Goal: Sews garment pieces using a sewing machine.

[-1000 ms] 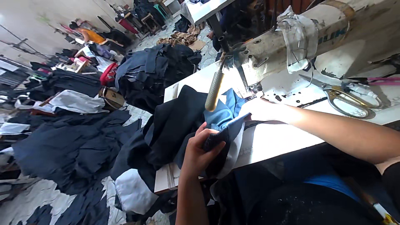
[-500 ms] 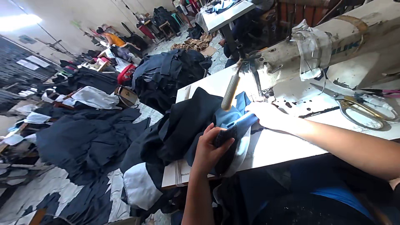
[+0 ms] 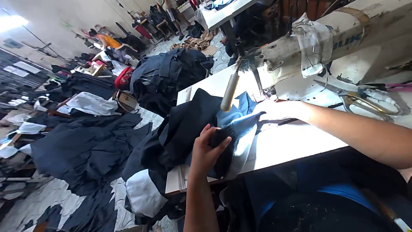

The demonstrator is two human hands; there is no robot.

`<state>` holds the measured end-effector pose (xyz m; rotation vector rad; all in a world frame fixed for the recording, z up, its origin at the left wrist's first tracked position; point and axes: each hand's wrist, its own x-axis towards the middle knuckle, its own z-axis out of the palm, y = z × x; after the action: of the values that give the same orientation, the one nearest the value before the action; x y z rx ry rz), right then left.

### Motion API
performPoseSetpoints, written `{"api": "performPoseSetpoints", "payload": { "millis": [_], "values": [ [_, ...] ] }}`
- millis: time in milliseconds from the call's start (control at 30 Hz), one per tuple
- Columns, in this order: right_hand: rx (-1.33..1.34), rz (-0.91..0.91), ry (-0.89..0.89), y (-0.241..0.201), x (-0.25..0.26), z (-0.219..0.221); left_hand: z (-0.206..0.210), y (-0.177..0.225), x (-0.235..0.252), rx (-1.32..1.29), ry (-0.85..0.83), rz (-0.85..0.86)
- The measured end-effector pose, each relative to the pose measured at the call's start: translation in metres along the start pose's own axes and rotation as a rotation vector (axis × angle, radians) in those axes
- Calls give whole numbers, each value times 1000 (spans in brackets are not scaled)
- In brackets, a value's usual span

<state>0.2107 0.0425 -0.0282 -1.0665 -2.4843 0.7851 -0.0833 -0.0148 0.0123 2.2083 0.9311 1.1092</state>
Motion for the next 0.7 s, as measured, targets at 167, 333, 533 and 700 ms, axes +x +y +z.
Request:
{"api": "performPoseSetpoints", "payload": {
  "millis": [167,333,533,700],
  "values": [
    [-66,33,13,3,-1,5,1,1,0,14,-41,25],
    [-72,56,17,2,1,8,2,0,1,27,-46,39],
    [-70,-63,90,-15,-15,9,9,13,-3,88,-170,187],
    [-342,-501,492,-2,-36,50,33,42,-6,259,-400,363]
  ]
}}
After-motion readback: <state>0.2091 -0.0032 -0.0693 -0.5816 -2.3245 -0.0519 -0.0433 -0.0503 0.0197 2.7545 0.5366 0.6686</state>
